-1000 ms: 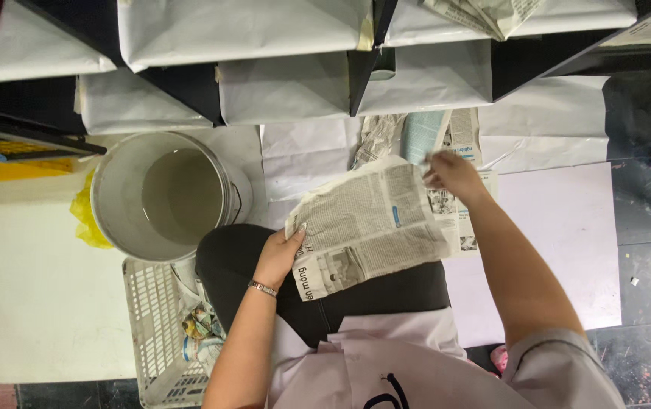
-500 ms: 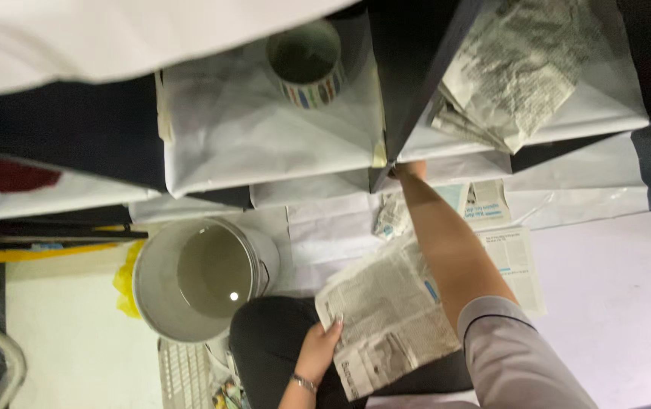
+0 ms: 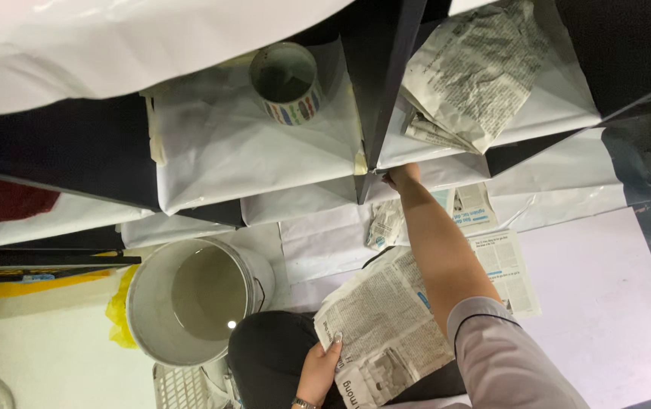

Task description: The person sits on the floor and wraps small ceramic items, including a bowl and a cup, with newspaper. They fold the paper around each item and place the wrapped pieces into a nearby basket.

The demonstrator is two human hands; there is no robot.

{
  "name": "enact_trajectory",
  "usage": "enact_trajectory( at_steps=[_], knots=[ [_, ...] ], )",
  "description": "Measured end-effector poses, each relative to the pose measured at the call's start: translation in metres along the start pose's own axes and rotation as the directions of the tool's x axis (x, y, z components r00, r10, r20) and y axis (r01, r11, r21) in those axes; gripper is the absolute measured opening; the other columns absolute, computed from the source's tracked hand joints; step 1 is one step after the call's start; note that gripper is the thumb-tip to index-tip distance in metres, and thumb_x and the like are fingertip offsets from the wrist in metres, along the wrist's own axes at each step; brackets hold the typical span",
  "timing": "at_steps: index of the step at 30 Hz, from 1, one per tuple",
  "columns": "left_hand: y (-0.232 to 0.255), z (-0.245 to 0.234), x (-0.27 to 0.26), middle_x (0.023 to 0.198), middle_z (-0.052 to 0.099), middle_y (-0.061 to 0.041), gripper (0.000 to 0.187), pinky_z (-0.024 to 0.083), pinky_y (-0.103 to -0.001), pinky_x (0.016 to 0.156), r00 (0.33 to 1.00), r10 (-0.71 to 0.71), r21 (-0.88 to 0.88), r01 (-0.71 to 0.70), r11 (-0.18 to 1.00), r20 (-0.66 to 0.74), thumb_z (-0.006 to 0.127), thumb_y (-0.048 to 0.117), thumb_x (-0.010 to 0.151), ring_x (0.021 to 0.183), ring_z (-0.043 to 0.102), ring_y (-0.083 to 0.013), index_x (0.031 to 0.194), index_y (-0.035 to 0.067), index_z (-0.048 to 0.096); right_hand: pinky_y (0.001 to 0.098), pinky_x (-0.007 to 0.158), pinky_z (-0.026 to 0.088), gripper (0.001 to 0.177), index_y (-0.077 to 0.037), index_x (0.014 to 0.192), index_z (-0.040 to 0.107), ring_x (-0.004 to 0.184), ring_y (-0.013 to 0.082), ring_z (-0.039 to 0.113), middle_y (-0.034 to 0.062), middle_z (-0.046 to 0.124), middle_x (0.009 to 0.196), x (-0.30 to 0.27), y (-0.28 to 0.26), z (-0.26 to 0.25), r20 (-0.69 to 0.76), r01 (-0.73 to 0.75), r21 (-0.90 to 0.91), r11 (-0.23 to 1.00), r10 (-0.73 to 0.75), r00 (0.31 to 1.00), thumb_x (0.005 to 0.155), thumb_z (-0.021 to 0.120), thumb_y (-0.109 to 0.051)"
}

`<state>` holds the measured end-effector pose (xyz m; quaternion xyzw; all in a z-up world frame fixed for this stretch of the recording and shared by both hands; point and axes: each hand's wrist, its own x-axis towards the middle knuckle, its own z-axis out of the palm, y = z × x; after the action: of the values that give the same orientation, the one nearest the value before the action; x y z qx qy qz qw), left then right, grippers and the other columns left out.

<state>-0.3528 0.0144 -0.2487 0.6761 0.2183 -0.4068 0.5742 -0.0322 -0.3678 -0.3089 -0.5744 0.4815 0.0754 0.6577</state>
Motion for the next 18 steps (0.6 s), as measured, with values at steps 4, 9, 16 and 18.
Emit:
enact_trajectory(
  at_steps=[4,9,16,18],
  knots=[
    [-0.014,0.002,-0.002,0.095,0.080,-0.007,0.045,0.055,-0.029,0.078,0.999,0.038,0.043,-0.039,0.998,0.021,0.061,0.037,0.098,0.083,0.069,-0.0110,0.111,-0.004,0.075,0.0355,0.059,0.062,0.024,-0.004,0.106,0.069,0.068,0.0239,0.069,0.0111,0.073,0.081,-0.017,0.018,-0.009,0.269,-0.082,0.190,0.978,0.029,0.963,0.101,0.048,-0.015],
    [-0.015,0.000,-0.002,0.097,0.080,-0.006,0.041,0.056,-0.029,0.079,0.988,0.144,0.065,-0.148,0.987,0.056,0.063,0.033,0.097,0.086,0.069,-0.0111,0.110,-0.004,0.075,0.0363,0.065,0.062,0.023,-0.002,0.116,0.062,0.070,0.0222,0.068,0.0124,0.072,0.086,-0.040,0.045,-0.072,0.360,0.002,0.127,0.992,-0.048,0.932,0.103,0.049,-0.017],
    [-0.009,0.005,-0.013,0.103,0.079,-0.009,0.039,0.056,-0.032,0.081,0.976,0.184,0.137,-0.199,0.970,0.115,0.062,0.030,0.098,0.090,0.071,-0.0142,0.115,-0.004,0.072,0.0339,0.067,0.062,0.029,0.001,0.121,0.055,0.075,0.0160,0.071,0.0090,0.071,0.090,-0.202,0.091,-0.195,0.240,0.250,-0.190,0.950,-0.202,0.950,0.105,0.050,-0.023],
    [-0.007,0.012,-0.011,0.105,0.078,-0.007,0.039,0.056,-0.030,0.083,0.967,0.220,0.167,-0.240,0.956,0.127,0.061,0.030,0.098,0.092,0.071,-0.0127,0.117,-0.003,0.071,0.0327,0.064,0.060,0.031,0.004,0.117,0.057,0.071,0.0168,0.068,0.0112,0.070,0.087,-0.249,0.107,-0.219,0.331,0.307,-0.222,0.926,-0.224,0.917,0.107,0.051,-0.025]
  ],
)
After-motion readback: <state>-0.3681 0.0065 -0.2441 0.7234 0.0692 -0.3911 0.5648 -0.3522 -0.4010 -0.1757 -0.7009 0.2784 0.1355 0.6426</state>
